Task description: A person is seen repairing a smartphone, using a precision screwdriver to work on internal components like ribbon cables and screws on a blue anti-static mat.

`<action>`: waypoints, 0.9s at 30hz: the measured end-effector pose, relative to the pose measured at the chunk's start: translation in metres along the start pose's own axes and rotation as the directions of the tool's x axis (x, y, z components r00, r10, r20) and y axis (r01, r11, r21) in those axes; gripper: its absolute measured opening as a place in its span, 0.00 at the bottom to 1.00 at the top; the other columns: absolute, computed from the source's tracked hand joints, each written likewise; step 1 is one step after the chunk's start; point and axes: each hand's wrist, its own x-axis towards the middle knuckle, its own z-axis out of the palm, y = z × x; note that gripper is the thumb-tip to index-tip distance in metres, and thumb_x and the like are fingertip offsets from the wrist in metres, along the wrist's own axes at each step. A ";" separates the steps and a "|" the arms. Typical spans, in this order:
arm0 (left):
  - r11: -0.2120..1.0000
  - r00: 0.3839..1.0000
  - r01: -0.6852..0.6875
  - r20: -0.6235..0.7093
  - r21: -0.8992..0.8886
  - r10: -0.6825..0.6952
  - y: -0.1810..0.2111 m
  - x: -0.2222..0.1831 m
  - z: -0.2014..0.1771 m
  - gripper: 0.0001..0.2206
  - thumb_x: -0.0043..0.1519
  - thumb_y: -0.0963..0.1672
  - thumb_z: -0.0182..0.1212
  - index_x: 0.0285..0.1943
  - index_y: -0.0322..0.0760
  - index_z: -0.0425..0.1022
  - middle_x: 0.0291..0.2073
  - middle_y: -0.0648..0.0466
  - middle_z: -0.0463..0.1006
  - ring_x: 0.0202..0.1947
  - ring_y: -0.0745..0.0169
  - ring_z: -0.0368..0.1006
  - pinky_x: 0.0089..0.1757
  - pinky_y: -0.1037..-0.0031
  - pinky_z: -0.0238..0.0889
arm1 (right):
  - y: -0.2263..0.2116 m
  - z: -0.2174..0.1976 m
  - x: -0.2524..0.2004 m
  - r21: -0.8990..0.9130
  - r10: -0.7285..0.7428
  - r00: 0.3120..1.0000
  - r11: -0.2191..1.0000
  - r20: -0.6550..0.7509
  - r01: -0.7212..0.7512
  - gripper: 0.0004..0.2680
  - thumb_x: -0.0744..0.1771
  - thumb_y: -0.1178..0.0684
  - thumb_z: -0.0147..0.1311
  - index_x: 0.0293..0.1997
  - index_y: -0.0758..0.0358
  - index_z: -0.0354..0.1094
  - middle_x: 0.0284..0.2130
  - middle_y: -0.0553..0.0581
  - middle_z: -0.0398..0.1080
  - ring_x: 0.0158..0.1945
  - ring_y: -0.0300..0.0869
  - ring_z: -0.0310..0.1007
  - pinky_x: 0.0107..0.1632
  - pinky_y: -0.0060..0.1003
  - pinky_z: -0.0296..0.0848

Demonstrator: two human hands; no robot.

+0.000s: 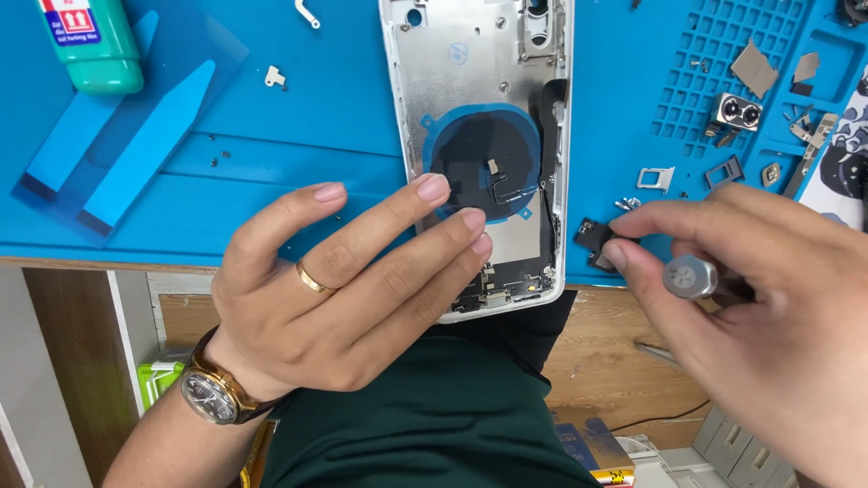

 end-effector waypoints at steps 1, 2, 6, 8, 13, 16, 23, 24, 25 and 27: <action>1.000 1.000 -0.002 0.015 0.001 0.002 0.000 -0.001 -0.001 0.05 0.75 0.45 0.66 0.54 0.48 0.86 0.54 0.61 0.84 0.56 0.63 0.79 0.54 0.69 0.61 | -0.002 0.000 0.003 0.038 0.042 0.999 0.998 0.010 -0.042 0.05 0.67 0.53 0.64 0.45 0.58 0.79 0.25 0.55 0.71 0.25 0.42 0.67 0.25 0.37 0.63; 1.000 1.000 0.001 0.017 0.001 -0.001 -0.001 -0.001 0.000 0.05 0.75 0.45 0.66 0.54 0.48 0.86 0.54 0.61 0.84 0.56 0.63 0.79 0.54 0.69 0.61 | -0.004 -0.001 0.005 0.038 0.040 0.999 0.998 0.013 -0.041 0.05 0.67 0.53 0.64 0.45 0.58 0.79 0.25 0.55 0.71 0.25 0.42 0.67 0.25 0.37 0.63; 1.000 0.999 0.003 -0.037 -0.009 -0.003 -0.003 -0.006 0.004 0.04 0.75 0.44 0.66 0.52 0.48 0.86 0.52 0.63 0.85 0.55 0.64 0.79 0.54 0.71 0.59 | 0.003 0.003 0.010 0.188 0.073 0.996 0.979 0.048 -0.081 0.07 0.70 0.53 0.54 0.43 0.59 0.80 0.23 0.53 0.74 0.27 0.40 0.70 0.29 0.35 0.61; 1.000 0.999 -0.003 -0.040 -0.013 0.002 -0.004 -0.007 0.006 0.04 0.75 0.44 0.66 0.52 0.48 0.86 0.52 0.63 0.85 0.55 0.64 0.79 0.54 0.71 0.59 | 0.008 0.005 0.011 0.197 0.057 0.997 0.978 0.048 -0.065 0.09 0.71 0.52 0.51 0.44 0.58 0.81 0.20 0.54 0.71 0.27 0.41 0.69 0.34 0.37 0.61; 1.000 0.999 -0.012 -0.038 -0.012 0.011 -0.003 -0.008 0.006 0.04 0.76 0.44 0.67 0.53 0.47 0.86 0.52 0.62 0.85 0.55 0.64 0.79 0.55 0.70 0.59 | 0.007 0.003 0.015 0.184 0.056 0.993 0.980 0.108 -0.075 0.06 0.69 0.54 0.55 0.42 0.56 0.82 0.18 0.53 0.70 0.24 0.40 0.68 0.24 0.34 0.60; 1.000 0.999 -0.016 -0.033 -0.016 0.016 -0.003 -0.008 0.006 0.05 0.76 0.44 0.64 0.53 0.47 0.86 0.53 0.62 0.85 0.55 0.64 0.79 0.55 0.71 0.59 | 0.008 0.004 0.019 0.174 0.073 0.991 0.980 0.116 -0.093 0.06 0.69 0.52 0.57 0.41 0.56 0.82 0.25 0.52 0.76 0.29 0.39 0.72 0.27 0.33 0.65; 1.000 0.999 -0.017 -0.033 -0.004 0.017 -0.006 -0.010 0.006 0.04 0.76 0.45 0.66 0.54 0.48 0.86 0.53 0.63 0.85 0.55 0.65 0.79 0.55 0.71 0.59 | 0.005 0.003 0.022 0.207 0.043 0.989 0.976 0.139 -0.072 0.03 0.65 0.55 0.63 0.39 0.58 0.80 0.20 0.55 0.66 0.23 0.40 0.62 0.19 0.34 0.52; 1.000 0.999 -0.011 -0.040 -0.010 0.011 -0.006 -0.009 0.007 0.04 0.76 0.45 0.66 0.53 0.48 0.86 0.52 0.63 0.85 0.55 0.65 0.79 0.55 0.72 0.59 | 0.005 0.004 0.022 0.207 0.051 0.988 0.975 0.146 -0.081 0.03 0.65 0.54 0.64 0.38 0.58 0.80 0.22 0.54 0.69 0.26 0.40 0.65 0.21 0.33 0.56; 1.000 0.999 -0.006 -0.047 -0.016 0.005 -0.006 -0.009 0.007 0.04 0.75 0.44 0.65 0.52 0.48 0.86 0.52 0.64 0.85 0.55 0.66 0.80 0.54 0.72 0.59 | 0.005 0.004 0.022 0.207 0.059 0.987 0.974 0.152 -0.091 0.03 0.64 0.54 0.65 0.37 0.58 0.80 0.25 0.54 0.71 0.29 0.40 0.68 0.24 0.33 0.61; 1.000 0.999 -0.004 -0.051 -0.024 0.002 -0.006 -0.008 0.007 0.04 0.75 0.44 0.65 0.52 0.48 0.86 0.52 0.64 0.85 0.55 0.66 0.80 0.54 0.73 0.59 | 0.005 0.003 0.021 0.207 0.073 0.984 0.973 0.161 -0.106 0.03 0.63 0.54 0.65 0.36 0.58 0.79 0.28 0.53 0.74 0.34 0.40 0.73 0.28 0.32 0.68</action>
